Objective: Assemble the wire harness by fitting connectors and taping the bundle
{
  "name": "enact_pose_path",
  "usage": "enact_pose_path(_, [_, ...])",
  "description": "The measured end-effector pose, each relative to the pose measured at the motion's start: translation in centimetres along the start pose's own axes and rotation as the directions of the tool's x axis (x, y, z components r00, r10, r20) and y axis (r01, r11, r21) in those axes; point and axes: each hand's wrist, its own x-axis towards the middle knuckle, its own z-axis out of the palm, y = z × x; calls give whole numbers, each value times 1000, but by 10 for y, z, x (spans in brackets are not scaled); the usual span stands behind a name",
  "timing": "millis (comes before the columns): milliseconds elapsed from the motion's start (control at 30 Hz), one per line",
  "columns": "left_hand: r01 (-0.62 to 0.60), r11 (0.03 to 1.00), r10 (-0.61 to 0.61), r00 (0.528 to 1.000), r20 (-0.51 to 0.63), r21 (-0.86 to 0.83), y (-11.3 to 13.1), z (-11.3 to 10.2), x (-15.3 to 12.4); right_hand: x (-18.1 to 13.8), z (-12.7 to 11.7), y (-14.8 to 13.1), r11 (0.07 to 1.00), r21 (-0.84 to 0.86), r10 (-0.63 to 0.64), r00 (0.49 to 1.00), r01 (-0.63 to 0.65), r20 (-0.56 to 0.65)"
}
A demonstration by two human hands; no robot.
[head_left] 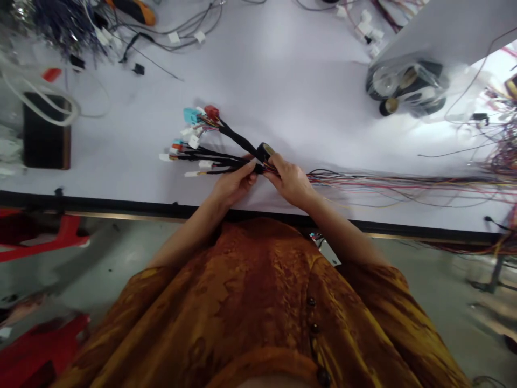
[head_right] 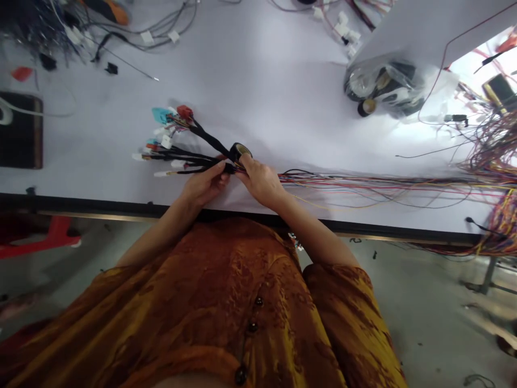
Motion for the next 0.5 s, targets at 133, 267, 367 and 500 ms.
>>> enact_pose_path(133, [8,999,-13,992,125,34,6,-1,10,-2,-1,1,998,19,-59,998,59,1])
enact_pose_path(267, [-95,985,80,991,105,147,5,-2,11,-2,-2,-2,994,-109,10,1000,-8,19])
enact_pose_path(367, [-176,960,152,981,121,218,6,-5,8,0,-3,-4,967,-255,36,997,-18,62])
enact_pose_path(500, [-193,947,125,958,256,257,7,-8,7,5,-5,-6,954,-299,-2,994,33,105])
